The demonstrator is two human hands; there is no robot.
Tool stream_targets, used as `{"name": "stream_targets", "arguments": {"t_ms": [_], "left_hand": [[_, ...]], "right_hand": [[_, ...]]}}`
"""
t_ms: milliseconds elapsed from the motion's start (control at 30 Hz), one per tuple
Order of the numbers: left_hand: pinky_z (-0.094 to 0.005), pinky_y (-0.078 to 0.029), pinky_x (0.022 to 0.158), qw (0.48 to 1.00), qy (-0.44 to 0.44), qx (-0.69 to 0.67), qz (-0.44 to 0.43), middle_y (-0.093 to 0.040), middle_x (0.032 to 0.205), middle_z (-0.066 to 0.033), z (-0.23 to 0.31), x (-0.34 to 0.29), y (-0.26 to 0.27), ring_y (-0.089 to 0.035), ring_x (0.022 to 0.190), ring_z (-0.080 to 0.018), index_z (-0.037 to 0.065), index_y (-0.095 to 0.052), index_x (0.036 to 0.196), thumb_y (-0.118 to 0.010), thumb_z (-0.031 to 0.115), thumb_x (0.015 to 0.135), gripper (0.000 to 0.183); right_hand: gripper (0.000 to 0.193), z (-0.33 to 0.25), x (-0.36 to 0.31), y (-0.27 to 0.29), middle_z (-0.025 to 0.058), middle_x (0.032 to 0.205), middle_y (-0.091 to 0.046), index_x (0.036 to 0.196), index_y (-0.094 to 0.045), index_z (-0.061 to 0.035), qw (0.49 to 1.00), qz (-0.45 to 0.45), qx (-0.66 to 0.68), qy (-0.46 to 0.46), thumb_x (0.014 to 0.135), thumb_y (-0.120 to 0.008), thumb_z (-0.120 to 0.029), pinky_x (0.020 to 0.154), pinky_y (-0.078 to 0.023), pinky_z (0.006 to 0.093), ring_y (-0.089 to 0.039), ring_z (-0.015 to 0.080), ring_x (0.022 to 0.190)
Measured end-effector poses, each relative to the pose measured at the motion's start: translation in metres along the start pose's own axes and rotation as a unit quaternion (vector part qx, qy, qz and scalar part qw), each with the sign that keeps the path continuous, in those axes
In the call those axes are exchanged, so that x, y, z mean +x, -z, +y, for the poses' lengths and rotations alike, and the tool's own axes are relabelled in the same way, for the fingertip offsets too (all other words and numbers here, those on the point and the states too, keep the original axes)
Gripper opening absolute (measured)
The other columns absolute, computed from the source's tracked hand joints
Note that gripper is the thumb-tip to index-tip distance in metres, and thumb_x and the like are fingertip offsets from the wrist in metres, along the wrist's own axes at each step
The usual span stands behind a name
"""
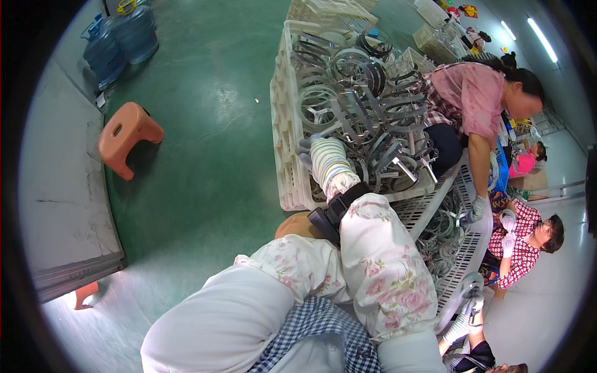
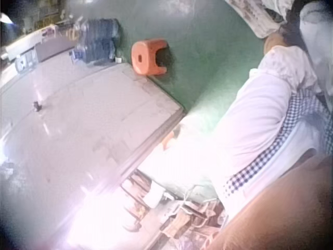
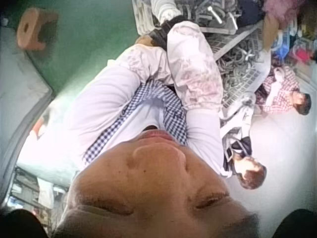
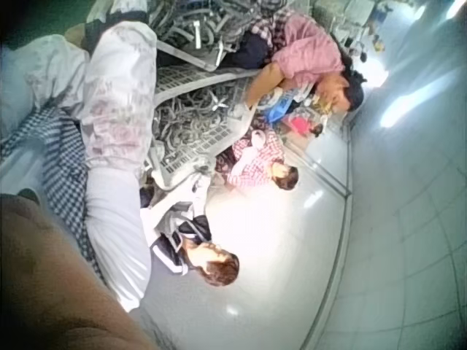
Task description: The recorder sorts and assembles circular metal ring components while sitting with other workers at a factory floor.
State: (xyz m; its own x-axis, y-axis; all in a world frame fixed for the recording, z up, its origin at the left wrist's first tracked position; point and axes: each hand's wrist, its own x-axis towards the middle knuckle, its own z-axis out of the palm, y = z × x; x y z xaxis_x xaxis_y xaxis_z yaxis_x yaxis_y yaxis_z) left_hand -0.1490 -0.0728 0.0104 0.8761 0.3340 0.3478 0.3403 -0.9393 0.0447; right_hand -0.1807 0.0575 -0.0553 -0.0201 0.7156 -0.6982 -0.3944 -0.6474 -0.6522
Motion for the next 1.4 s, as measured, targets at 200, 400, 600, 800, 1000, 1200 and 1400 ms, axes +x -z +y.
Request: {"name": "stream_targets", "arguments": {"t_ms": [200,400,600,800,1000,1200,1400], "left_hand": [[-0.0349,-0.05,0.084,0.993,-0.001,-0.121,-0.004,-0.067,0.106,-0.0077,-0.009,0.002,0.007,-0.061,0.095,-0.0235,0.009,-0.063,0.115,-0.051,0.003,0.09,0.029],[-0.0348,-0.05,0.085,0.971,0.001,-0.239,-0.02,-0.067,0.106,-0.0077,-0.012,0.002,0.008,-0.06,0.096,-0.0238,0.01,-0.063,0.115,-0.051,0.002,0.089,0.03],[-0.0347,-0.05,0.085,0.94,-0.024,-0.337,-0.038,-0.067,0.107,-0.0077,-0.023,0.023,0.017,-0.06,0.096,-0.0241,0.011,-0.063,0.114,-0.051,0.001,0.088,0.031],[-0.0346,-0.05,0.086,0.896,-0.016,-0.438,-0.077,-0.066,0.108,-0.0077,0.142,0.09,-0.003,-0.059,0.096,-0.0245,0.012,-0.063,0.114,-0.051,0.0,0.088,0.031],[-0.0334,-0.05,0.086,0.785,0.003,-0.613,-0.09,-0.067,0.106,-0.0084,0.134,0.074,-0.031,-0.06,0.095,-0.0235,0.01,-0.063,0.115,-0.05,-0.001,0.088,0.032],[-0.0309,-0.052,0.071,0.652,0.113,-0.749,0.022,-0.065,0.091,-0.0087,0.161,0.1,-0.085,-0.06,0.082,-0.0161,0.005,-0.062,0.121,-0.047,0.002,0.094,0.031],[-0.0218,-0.052,0.061,0.508,0.208,-0.829,0.106,-0.063,0.098,-0.0043,0.111,0.136,-0.032,-0.059,0.068,-0.0081,0.007,-0.054,0.13,-0.05,0.022,0.102,0.032]], "right_hand": [[0.021,0.003,-0.012,-0.003,0.0056,0.098,-0.07,0.11,-0.057,-0.0098,0.989,0.014,-0.148,0.001,0.1,-0.05,-0.028,0.053,-0.054,0.0235,-0.066,0.0162,0.071],[0.025,0.013,-0.054,-0.015,0.0094,0.096,-0.064,0.114,-0.052,-0.0043,0.999,-0.021,-0.035,-0.002,0.098,-0.056,-0.024,0.06,-0.057,0.0304,-0.062,0.0196,0.074],[0.028,-0.003,-0.085,-0.008,0.0118,0.105,-0.061,0.116,-0.051,-0.0038,0.995,-0.057,-0.019,-0.085,0.096,-0.057,-0.022,0.073,-0.058,0.0385,-0.063,0.0247,0.089],[0.045,-0.059,-0.185,0.02,0.0144,0.106,-0.066,0.128,-0.049,-0.0049,0.959,-0.212,-0.185,-0.02,0.098,-0.053,-0.039,0.074,-0.057,0.0321,-0.068,0.0234,0.088],[0.058,-0.12,-0.289,0.163,0.0199,0.117,-0.064,0.146,-0.036,-0.0031,0.955,-0.089,-0.095,0.266,0.101,-0.046,-0.039,0.071,-0.058,0.0302,-0.068,0.0241,0.089],[0.045,-0.087,-0.293,0.383,0.0143,0.125,-0.06,0.141,-0.042,-0.0033,0.914,0.057,0.043,0.399,0.103,-0.042,-0.026,0.094,-0.048,0.028,-0.06,0.016,0.096],[0.046,-0.007,-0.246,0.549,0.015,0.11,-0.063,0.126,-0.049,-0.0057,0.904,0.212,0.16,0.335,0.092,-0.061,-0.034,0.081,-0.053,0.0371,-0.063,0.0259,0.089]]}}
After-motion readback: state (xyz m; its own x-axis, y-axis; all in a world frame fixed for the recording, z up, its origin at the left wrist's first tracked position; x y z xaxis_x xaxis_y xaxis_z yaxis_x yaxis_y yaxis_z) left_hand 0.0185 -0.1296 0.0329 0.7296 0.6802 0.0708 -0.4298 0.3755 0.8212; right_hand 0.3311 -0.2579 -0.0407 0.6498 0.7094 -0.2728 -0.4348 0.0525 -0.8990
